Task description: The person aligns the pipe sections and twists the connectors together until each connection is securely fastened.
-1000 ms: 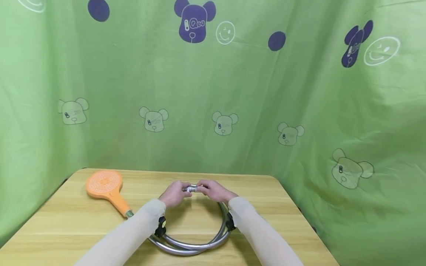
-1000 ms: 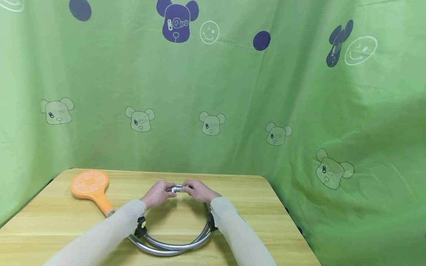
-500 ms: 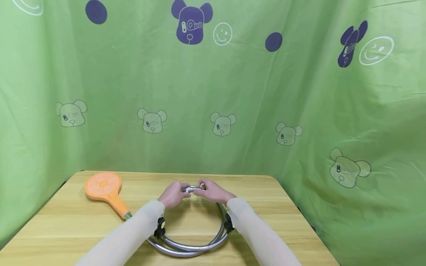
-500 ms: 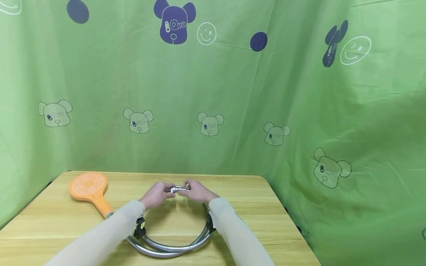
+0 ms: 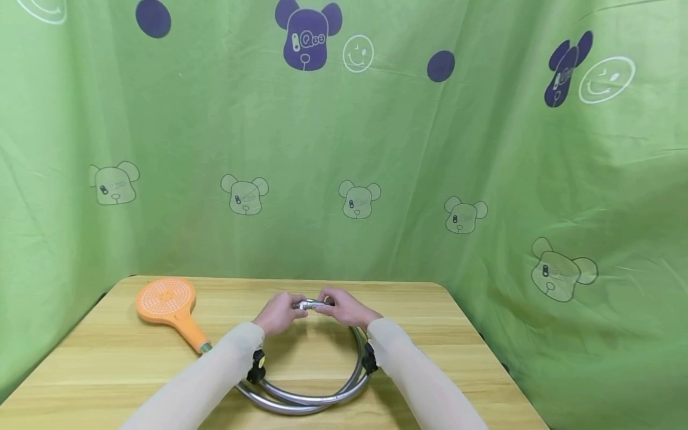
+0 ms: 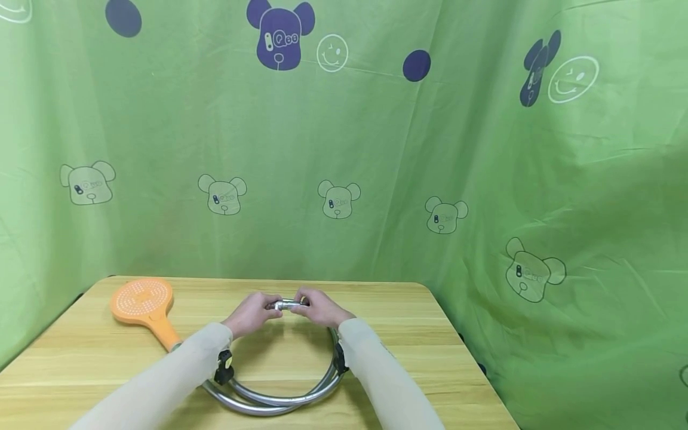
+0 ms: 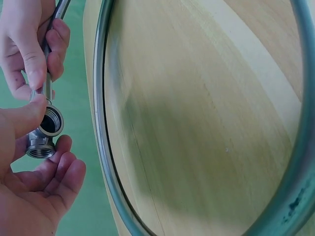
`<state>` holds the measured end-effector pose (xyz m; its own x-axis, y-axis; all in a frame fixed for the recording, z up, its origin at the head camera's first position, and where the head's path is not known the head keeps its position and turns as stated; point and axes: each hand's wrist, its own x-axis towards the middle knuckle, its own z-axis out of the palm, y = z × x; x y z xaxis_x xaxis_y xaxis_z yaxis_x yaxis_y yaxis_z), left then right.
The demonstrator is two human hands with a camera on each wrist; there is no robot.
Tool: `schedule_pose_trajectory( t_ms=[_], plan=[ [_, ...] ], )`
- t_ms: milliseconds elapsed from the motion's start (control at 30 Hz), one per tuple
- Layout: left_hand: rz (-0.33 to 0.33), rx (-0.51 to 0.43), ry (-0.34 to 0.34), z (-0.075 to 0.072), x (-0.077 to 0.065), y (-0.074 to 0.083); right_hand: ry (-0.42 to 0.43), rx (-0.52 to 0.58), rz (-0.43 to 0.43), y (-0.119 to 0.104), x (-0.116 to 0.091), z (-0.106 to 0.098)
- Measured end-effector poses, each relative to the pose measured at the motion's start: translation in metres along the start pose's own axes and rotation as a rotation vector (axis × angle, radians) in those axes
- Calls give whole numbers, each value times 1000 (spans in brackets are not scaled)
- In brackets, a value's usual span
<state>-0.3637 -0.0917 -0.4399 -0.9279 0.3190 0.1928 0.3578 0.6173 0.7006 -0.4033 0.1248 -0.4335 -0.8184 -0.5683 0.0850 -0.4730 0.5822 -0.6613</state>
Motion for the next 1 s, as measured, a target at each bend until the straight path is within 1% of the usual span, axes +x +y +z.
schedule_pose_trajectory(
  t_ms=[100, 200, 300, 400, 567, 700, 933, 1000],
  plan=[
    [-2, -1, 2, -1, 0, 1, -11, -29, -3, 0, 2, -1],
    [3, -1, -6, 0, -1, 1, -27, -45, 13, -1, 3, -1],
    [9, -3, -15, 0, -1, 2, -33, -28, 48, -2, 2, -1],
    [5, 2, -17, 0, 0, 2, -27, 21, 68, -2, 1, 0],
    [-7, 11, -13, 0, 0, 0, -19, 76, 45, 0, 0, 1],
    [7, 27, -6, 1, -1, 0, -12, 68, 19, 2, -1, 1],
    [35, 123, 27, 0, -1, -2, 1, 42, -17, 3, 0, 0],
    [40, 134, 33, -1, 0, -1, -1, 34, -20, 3, 1, -1]
  ],
)
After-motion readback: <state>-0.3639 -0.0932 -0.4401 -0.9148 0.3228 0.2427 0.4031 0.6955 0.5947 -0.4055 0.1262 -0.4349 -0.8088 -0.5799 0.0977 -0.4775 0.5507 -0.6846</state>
